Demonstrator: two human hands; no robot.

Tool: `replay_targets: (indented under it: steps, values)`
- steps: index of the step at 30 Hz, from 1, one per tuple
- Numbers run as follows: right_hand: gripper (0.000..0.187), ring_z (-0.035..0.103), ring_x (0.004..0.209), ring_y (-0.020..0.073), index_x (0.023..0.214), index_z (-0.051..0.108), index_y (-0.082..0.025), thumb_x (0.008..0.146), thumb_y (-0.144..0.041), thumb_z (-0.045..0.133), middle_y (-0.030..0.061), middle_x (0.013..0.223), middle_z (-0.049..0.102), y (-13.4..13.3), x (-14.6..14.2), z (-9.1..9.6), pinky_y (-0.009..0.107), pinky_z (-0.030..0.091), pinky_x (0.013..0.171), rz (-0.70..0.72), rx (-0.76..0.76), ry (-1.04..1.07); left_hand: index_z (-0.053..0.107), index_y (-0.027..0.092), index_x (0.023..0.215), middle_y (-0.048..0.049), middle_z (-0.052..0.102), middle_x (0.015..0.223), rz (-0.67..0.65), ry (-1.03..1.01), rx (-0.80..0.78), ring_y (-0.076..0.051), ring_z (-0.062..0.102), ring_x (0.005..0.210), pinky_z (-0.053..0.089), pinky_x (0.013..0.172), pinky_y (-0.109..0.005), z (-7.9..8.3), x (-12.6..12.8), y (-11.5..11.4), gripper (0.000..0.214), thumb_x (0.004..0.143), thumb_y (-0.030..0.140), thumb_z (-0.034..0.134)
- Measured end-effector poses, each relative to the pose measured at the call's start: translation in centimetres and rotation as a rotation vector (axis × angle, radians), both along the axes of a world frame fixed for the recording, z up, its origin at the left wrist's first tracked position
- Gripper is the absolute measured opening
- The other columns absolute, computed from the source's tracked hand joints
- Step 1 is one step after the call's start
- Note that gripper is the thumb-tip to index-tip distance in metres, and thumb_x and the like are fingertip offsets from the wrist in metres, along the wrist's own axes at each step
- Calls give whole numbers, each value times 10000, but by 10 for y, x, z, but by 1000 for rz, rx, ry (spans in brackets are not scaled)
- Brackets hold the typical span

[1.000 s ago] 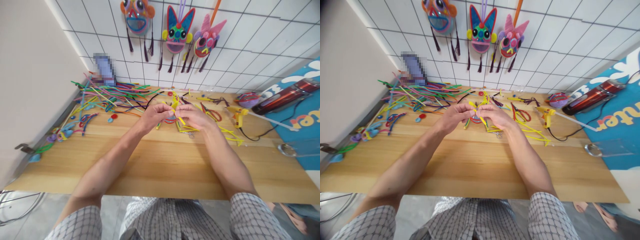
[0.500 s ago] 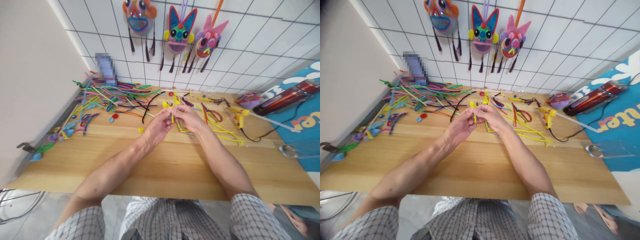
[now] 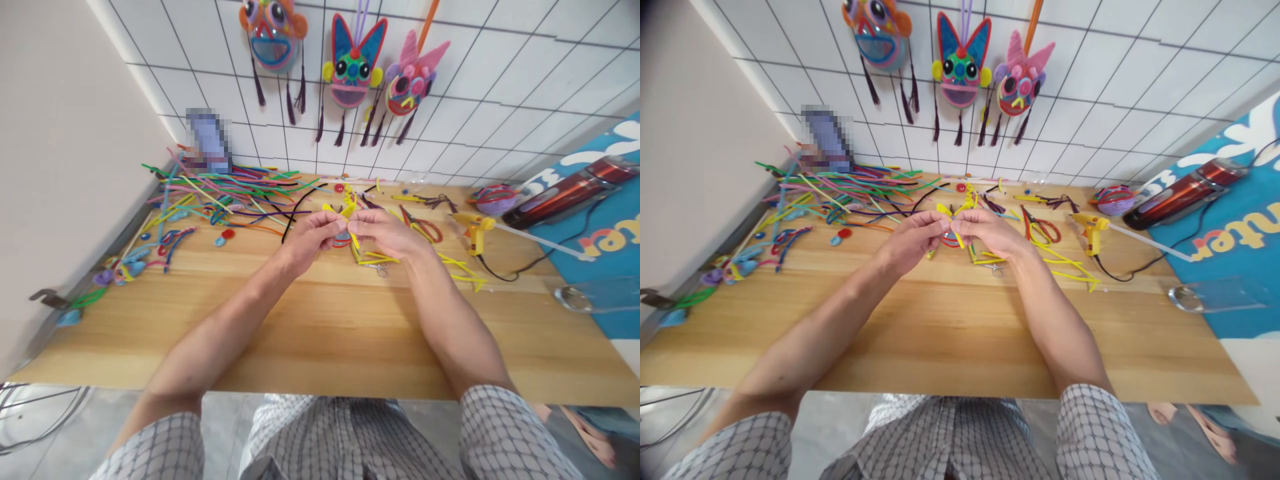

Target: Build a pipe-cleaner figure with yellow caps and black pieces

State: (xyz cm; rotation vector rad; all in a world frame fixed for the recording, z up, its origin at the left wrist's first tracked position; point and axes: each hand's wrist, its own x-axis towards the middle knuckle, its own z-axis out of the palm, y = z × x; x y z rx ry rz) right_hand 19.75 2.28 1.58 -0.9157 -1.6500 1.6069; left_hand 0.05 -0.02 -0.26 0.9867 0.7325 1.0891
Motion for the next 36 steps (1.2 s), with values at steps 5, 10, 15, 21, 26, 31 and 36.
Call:
replay_targets:
  steps: [5, 10, 15, 21, 26, 31, 36]
  values:
    - [393, 514, 661, 116, 786, 656, -179, 776, -512, 865, -27, 710, 591, -2, -9, -6, 269, 419, 647, -29, 31, 0, 697, 159, 797, 61, 547, 615, 62, -267, -209, -33, 434, 499, 345, 479, -157, -3, 15, -10, 202, 791, 247, 879]
    - [367, 540, 680, 119, 787, 670, -176, 745, -475, 877, -11, 750, 626, -2, -12, -10, 263, 434, 643, -45, -23, 42, 681, 167, 827, 69, 569, 659, 55, -356, -239, -28, 470, 514, 379, 500, -156, -4, 19, -13, 239, 784, 273, 891]
    - [290, 509, 625, 102, 745, 671, -178, 718, -393, 864, -26, 719, 588, -2, -6, -4, 263, 418, 606, -66, -86, 80, 713, 148, 797, 15, 645, 698, -17, -152, -72, -51, 512, 529, 373, 484, -175, 0, 7, -2, 276, 777, 354, 896]
    - [351, 498, 621, 107, 684, 646, -181, 740, -455, 857, -31, 666, 566, -4, -4, 0, 261, 406, 608, -21, -65, 52, 743, 138, 775, 14, 602, 622, 22, -19, 54, -47, 456, 515, 340, 482, -171, -3, 0, 2, 260, 780, 341, 905]
    - [446, 495, 614, 103, 701, 645, -184, 696, -536, 918, -37, 658, 573, -4, -14, -8, 249, 406, 597, -70, -22, 87, 729, 149, 768, 47, 544, 580, 95, -221, -71, -40, 428, 509, 350, 498, -157, -5, 13, -8, 210, 794, 275, 895]
    - [500, 574, 647, 123, 743, 642, -189, 642, -575, 945, -21, 697, 634, -7, -30, -20, 239, 419, 579, -116, -70, 193, 664, 178, 775, 65, 557, 602, 164, -356, -219, -54, 503, 533, 447, 582, -183, -6, 24, -17, 248, 831, 293, 876]
    - [466, 495, 571, 97, 684, 634, -188, 619, -513, 963, -46, 630, 561, -4, -21, -13, 249, 404, 571, -140, -108, 182, 695, 170, 847, 14, 651, 735, 54, -321, -159, -75, 570, 595, 437, 570, -205, -6, 20, -12, 298, 868, 438, 825]
